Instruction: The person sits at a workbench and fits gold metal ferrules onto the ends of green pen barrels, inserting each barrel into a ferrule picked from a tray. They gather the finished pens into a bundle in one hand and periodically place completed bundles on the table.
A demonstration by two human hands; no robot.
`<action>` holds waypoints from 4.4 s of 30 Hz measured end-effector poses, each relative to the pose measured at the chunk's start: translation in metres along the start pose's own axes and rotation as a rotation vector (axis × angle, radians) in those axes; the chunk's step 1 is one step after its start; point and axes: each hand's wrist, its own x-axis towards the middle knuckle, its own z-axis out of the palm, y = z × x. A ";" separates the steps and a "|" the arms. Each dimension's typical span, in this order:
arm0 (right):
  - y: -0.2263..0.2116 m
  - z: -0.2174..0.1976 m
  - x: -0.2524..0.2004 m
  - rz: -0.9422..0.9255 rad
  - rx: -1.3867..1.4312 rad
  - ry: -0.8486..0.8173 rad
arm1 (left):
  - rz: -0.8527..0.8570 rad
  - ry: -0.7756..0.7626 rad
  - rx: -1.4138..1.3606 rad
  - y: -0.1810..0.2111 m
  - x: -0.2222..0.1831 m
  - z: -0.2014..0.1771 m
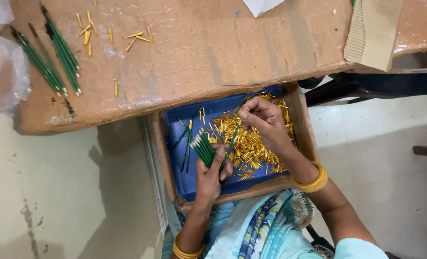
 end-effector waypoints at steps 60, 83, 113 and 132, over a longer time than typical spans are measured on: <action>-0.036 -0.008 0.025 0.099 0.233 -0.323 | 0.106 -0.160 -0.072 0.032 -0.019 0.014; -0.016 0.013 0.026 0.099 -0.004 -0.200 | 0.529 0.078 0.783 0.009 0.001 -0.002; -0.005 0.010 0.020 0.125 0.141 -0.231 | 0.077 -0.098 -0.070 0.015 -0.004 -0.003; 0.021 0.043 0.030 -0.144 -0.636 -0.399 | 0.279 0.357 0.689 -0.010 -0.013 -0.079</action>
